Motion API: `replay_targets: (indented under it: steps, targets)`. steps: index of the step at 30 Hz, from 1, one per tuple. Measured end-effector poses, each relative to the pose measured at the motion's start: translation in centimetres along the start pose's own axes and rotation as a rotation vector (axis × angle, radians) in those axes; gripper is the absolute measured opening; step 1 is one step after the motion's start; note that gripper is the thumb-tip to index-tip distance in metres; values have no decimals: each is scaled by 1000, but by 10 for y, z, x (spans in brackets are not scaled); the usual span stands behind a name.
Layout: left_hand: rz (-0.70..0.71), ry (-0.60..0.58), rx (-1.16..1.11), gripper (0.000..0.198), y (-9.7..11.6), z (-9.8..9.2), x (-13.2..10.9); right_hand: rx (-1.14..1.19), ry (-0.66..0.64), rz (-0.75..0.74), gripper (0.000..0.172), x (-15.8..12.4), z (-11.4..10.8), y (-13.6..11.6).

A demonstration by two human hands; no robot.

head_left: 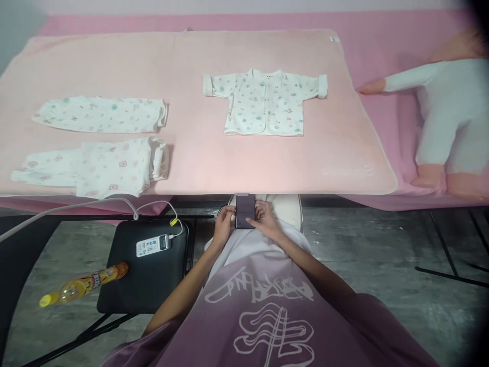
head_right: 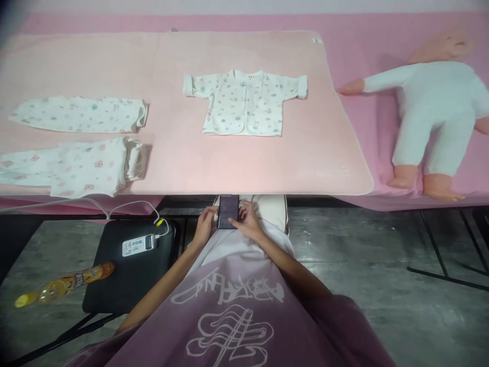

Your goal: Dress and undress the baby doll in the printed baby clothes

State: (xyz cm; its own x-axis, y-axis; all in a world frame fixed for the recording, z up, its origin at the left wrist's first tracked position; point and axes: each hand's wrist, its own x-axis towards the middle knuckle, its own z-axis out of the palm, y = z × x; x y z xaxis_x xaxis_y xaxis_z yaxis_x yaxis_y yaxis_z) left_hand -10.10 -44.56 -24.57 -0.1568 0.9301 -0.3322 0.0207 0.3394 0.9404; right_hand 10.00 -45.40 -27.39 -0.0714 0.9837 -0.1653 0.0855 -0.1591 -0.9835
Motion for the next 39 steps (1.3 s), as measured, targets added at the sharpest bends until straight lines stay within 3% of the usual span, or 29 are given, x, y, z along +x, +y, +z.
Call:
replay_targets:
  steps: [6, 15, 29, 33, 39]
  targets:
    - [42, -9, 14, 24, 0, 1, 2, 80, -33, 5, 52, 0, -4, 0]
    - [90, -12, 84, 22, 1, 0, 2, 99, -52, 33, 52, 1, -7, -2]
    - [12, -17, 41, 33, -1, -1, -1, 168, -24, 95, 46, 3, -7, 1]
    - [33, 17, 41, 28, -1, -2, -1, 128, -45, 66, 48, 0, -10, 0]
    - [58, 28, 49, 24, -5, -5, -1, 108, -126, 5, 65, -6, -13, 0]
